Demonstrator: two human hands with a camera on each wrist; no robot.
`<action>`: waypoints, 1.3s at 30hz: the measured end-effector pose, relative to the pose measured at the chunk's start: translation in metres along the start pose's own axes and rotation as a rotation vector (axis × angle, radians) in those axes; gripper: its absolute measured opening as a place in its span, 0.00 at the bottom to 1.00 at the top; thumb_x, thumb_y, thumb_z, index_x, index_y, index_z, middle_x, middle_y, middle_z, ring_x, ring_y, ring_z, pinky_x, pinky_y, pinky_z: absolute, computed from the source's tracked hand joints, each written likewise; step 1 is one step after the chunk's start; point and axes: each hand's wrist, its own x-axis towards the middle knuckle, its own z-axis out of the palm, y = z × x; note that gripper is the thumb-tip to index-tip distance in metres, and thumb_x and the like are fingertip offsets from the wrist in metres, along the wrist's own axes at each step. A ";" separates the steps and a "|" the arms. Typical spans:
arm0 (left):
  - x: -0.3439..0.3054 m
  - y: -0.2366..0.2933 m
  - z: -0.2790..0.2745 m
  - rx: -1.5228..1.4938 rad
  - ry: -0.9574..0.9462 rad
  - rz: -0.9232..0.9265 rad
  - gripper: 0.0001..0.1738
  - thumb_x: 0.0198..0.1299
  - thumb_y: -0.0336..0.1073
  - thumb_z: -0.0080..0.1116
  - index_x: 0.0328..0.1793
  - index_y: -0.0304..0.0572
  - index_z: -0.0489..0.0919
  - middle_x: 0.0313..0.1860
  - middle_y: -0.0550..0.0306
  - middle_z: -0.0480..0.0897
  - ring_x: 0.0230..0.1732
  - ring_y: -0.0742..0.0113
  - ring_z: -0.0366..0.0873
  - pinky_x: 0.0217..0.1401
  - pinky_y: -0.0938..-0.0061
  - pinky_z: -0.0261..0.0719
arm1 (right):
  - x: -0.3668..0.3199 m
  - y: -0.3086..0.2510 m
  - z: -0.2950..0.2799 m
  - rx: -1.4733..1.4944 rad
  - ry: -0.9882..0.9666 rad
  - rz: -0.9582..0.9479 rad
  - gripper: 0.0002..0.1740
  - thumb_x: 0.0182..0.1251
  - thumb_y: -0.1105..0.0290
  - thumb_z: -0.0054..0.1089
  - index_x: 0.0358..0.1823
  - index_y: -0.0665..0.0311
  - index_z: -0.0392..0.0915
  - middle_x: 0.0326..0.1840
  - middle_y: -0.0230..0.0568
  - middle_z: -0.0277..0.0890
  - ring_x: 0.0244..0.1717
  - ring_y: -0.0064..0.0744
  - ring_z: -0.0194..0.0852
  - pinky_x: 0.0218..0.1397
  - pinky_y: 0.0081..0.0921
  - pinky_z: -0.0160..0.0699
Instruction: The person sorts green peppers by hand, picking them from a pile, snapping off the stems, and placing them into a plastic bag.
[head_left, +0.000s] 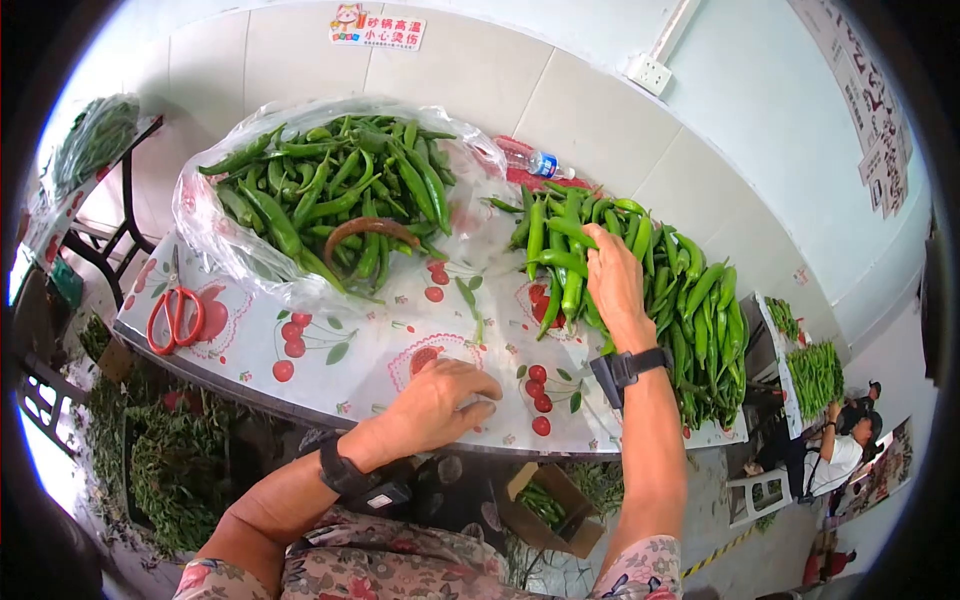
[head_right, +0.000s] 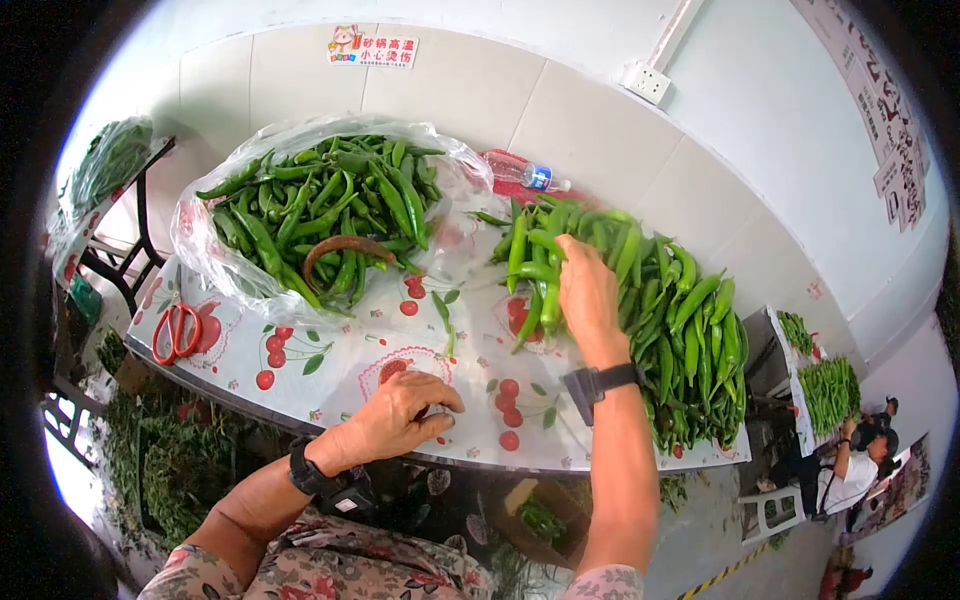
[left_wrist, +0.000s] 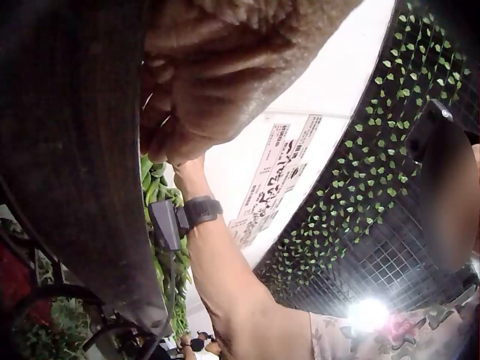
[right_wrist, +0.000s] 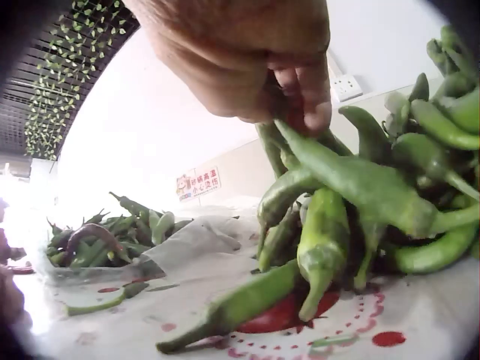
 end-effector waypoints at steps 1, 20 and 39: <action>0.000 0.001 0.000 0.001 0.000 -0.003 0.08 0.52 0.28 0.60 0.39 0.36 0.79 0.36 0.49 0.81 0.40 0.49 0.78 0.46 0.62 0.75 | -0.002 -0.003 -0.005 0.017 0.001 0.023 0.17 0.61 0.79 0.56 0.52 0.63 0.75 0.43 0.55 0.77 0.41 0.55 0.77 0.44 0.40 0.76; -0.004 0.002 0.001 0.030 -0.013 0.008 0.11 0.52 0.30 0.61 0.43 0.42 0.79 0.39 0.52 0.81 0.47 0.52 0.77 0.55 0.62 0.71 | 0.040 -0.045 -0.022 0.897 0.318 0.503 0.17 0.63 0.75 0.55 0.53 0.72 0.75 0.29 0.41 0.78 0.22 0.23 0.75 0.24 0.19 0.76; -0.006 0.004 0.001 0.048 -0.017 -0.008 0.12 0.52 0.32 0.62 0.43 0.42 0.79 0.40 0.50 0.80 0.47 0.51 0.77 0.56 0.61 0.71 | 0.056 -0.046 0.015 0.773 -0.458 0.385 0.22 0.65 0.67 0.57 0.57 0.72 0.73 0.42 0.40 0.79 0.42 0.27 0.75 0.47 0.26 0.74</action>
